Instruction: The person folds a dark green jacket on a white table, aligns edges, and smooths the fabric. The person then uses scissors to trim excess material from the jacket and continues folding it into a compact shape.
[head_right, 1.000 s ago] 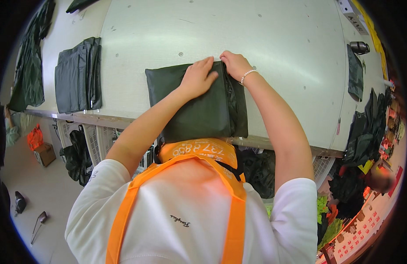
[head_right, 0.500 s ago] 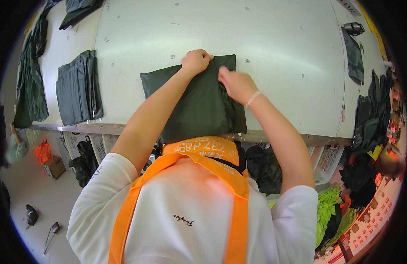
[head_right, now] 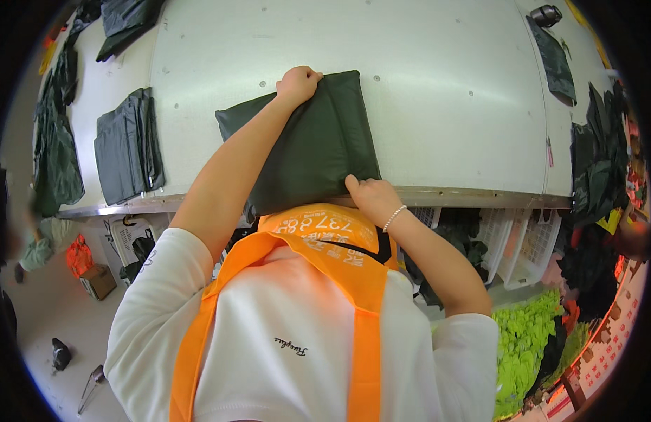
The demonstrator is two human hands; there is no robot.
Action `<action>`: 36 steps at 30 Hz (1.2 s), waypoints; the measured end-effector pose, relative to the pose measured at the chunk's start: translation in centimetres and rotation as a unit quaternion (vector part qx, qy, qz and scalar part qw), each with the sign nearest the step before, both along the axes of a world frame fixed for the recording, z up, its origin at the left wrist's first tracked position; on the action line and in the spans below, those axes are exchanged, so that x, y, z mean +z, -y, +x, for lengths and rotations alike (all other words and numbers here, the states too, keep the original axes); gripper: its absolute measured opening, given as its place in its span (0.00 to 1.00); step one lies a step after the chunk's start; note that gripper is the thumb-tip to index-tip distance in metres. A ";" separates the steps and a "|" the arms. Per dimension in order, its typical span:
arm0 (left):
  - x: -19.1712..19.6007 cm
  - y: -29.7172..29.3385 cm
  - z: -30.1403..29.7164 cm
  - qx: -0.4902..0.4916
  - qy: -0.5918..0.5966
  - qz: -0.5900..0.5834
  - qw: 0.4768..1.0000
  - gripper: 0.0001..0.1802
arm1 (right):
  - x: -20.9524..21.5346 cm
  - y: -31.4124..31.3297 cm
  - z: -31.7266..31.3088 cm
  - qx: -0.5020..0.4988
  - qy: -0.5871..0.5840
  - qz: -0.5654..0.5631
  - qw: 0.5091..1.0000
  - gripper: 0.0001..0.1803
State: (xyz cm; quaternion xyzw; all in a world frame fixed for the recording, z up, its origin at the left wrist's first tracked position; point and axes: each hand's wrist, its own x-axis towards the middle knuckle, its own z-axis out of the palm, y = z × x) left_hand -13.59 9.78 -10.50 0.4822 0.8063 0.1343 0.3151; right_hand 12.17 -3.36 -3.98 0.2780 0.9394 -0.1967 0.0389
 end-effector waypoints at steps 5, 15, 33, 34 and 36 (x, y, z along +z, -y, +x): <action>1.7 0.6 0.4 -0.083 -0.138 0.018 0.987 0.27 | 1.8 -0.8 1.0 -0.054 -0.030 -0.059 0.996 0.04; 3.2 4.3 2.5 -0.137 -0.198 0.060 0.969 0.49 | 0.6 0.4 2.6 0.003 -0.040 -0.016 0.999 0.07; 4.1 25.9 7.2 0.237 -0.066 0.126 0.961 0.43 | -5.3 -3.6 8.5 -0.481 -0.213 -0.461 0.714 0.36; 4.0 27.5 7.4 0.239 -0.011 0.132 0.962 0.44 | -4.8 -2.6 7.4 -0.493 -0.207 -0.392 0.748 0.34; 6.2 29.5 9.0 0.282 -0.003 0.127 0.951 0.45 | -2.1 -2.6 6.5 -0.461 -0.220 -0.366 0.778 0.34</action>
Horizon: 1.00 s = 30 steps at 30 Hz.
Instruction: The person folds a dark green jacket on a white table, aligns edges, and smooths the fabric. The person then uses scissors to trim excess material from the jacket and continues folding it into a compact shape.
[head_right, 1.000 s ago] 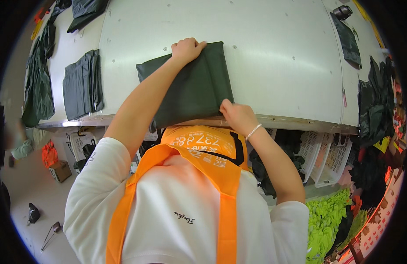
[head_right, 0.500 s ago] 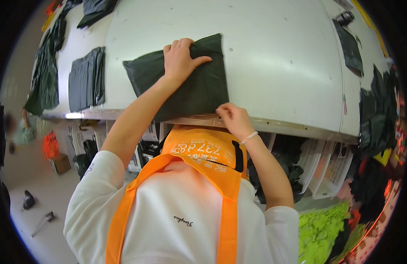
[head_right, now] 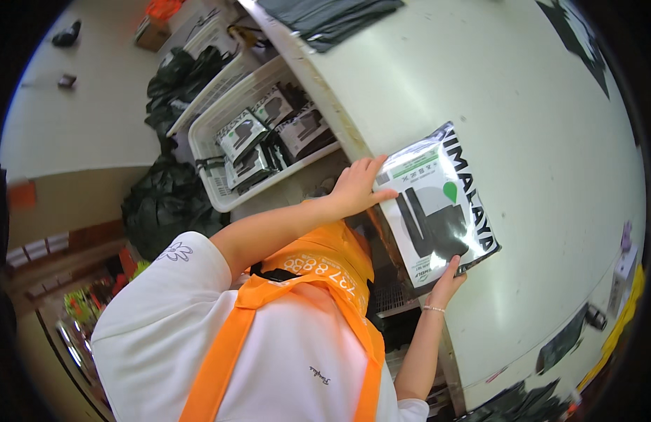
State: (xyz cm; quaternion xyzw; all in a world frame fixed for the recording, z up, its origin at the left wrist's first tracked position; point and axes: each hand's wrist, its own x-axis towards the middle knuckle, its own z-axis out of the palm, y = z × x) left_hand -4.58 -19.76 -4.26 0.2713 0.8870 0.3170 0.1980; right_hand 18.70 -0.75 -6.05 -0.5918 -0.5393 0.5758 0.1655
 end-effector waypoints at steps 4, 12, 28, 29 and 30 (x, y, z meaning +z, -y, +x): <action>1.9 11.4 0.5 0.114 0.060 0.007 0.992 0.45 | 1.6 5.2 -4.7 0.182 0.037 0.057 0.981 0.30; -0.3 39.5 -1.4 0.467 0.034 0.008 0.884 0.40 | 0.6 28.8 -24.8 0.545 -0.039 0.082 0.834 0.42; -12.4 38.3 -10.6 0.315 -0.037 0.018 0.948 0.30 | -13.4 28.5 -12.6 0.587 0.198 0.023 0.785 0.19; -12.0 34.0 -9.6 0.241 -0.020 0.047 0.969 0.30 | -14.8 27.0 -8.8 0.541 0.226 0.024 0.810 0.18; -10.5 29.8 -8.6 0.161 0.012 0.034 0.986 0.30 | -16.3 25.7 -5.3 0.469 0.246 0.008 0.848 0.17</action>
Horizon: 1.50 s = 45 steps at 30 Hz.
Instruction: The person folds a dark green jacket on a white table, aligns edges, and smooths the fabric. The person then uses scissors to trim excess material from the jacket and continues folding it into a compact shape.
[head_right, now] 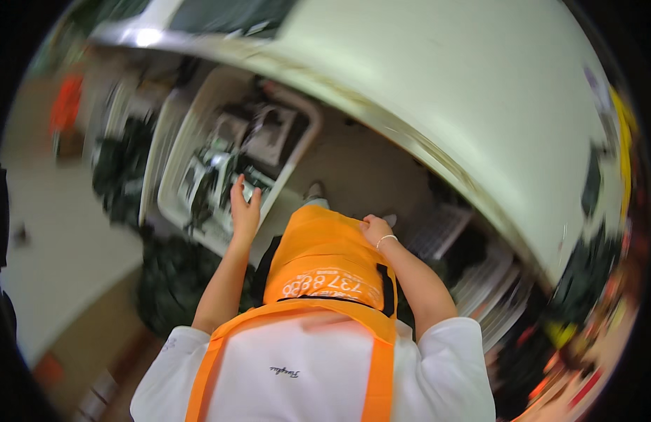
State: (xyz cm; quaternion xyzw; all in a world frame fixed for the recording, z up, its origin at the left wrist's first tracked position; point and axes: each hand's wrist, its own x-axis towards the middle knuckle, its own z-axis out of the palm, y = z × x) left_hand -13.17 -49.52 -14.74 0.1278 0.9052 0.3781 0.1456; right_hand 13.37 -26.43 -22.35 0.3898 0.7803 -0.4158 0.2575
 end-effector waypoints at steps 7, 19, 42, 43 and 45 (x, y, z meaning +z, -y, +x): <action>4.8 -23.9 11.4 -0.488 -0.150 0.061 0.857 0.32 | -6.4 -0.9 22.6 -0.617 -0.036 -0.059 0.784 0.11; 1.5 -50.1 49.4 -0.658 -0.341 0.043 0.670 0.34 | -23.2 0.2 54.5 -0.812 0.001 0.233 0.535 0.06; -1.8 -48.0 54.9 -0.625 -0.451 0.038 0.635 0.40 | -4.9 4.8 77.7 -0.868 -0.457 -0.170 0.099 0.24; -2.9 -45.7 55.5 -0.710 -0.362 0.054 0.602 0.40 | -0.4 4.6 75.9 -0.864 -0.472 -0.149 0.088 0.23; -1.9 -41.6 65.2 -0.779 -0.155 -0.134 0.592 0.37 | 5.2 7.1 70.9 -0.864 -0.460 -0.105 0.176 0.22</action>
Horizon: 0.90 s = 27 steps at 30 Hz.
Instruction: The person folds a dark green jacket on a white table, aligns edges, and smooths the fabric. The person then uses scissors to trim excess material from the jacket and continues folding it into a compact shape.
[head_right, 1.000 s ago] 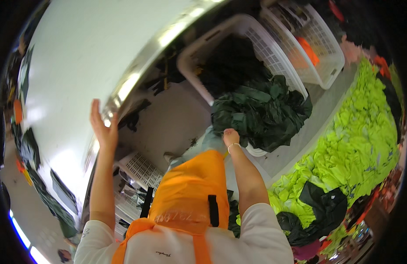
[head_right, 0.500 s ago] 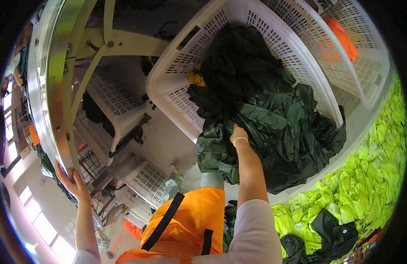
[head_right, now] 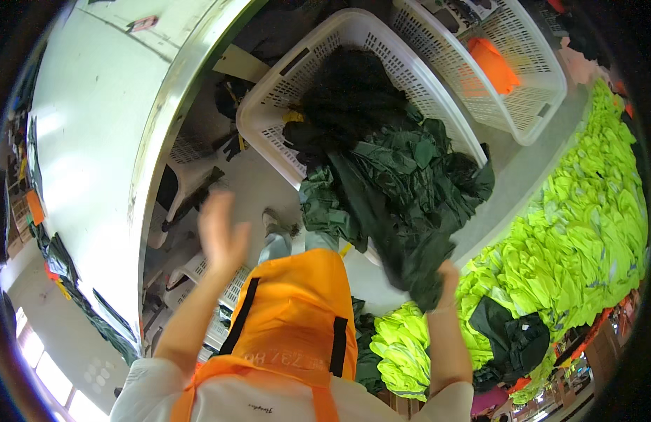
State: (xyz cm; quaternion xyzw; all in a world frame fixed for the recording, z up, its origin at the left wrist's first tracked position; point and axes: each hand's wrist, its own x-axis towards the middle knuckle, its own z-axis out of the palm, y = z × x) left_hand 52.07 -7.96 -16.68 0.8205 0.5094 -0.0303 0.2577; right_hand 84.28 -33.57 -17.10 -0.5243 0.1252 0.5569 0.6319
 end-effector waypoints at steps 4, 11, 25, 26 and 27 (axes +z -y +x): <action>-13.0 9.3 8.8 0.471 0.106 -0.498 0.721 0.42 | 7.4 5.9 -10.0 0.053 -0.156 0.249 0.954 0.28; -10.9 12.5 16.4 0.381 0.321 -0.471 0.728 0.20 | 14.1 8.3 -11.0 0.305 -0.147 -0.091 0.936 0.26; 19.4 19.6 4.4 -0.500 0.438 -0.447 0.599 0.07 | -0.8 -9.4 -6.5 0.839 0.468 -0.026 0.276 0.49; 20.0 18.6 3.7 -0.496 0.423 -0.423 0.630 0.07 | -1.6 -9.1 -7.4 0.881 0.425 -0.051 0.203 0.45; 20.4 17.4 2.6 -0.488 0.407 -0.398 0.662 0.07 | -2.4 -8.7 -8.3 0.913 0.380 -0.075 0.128 0.40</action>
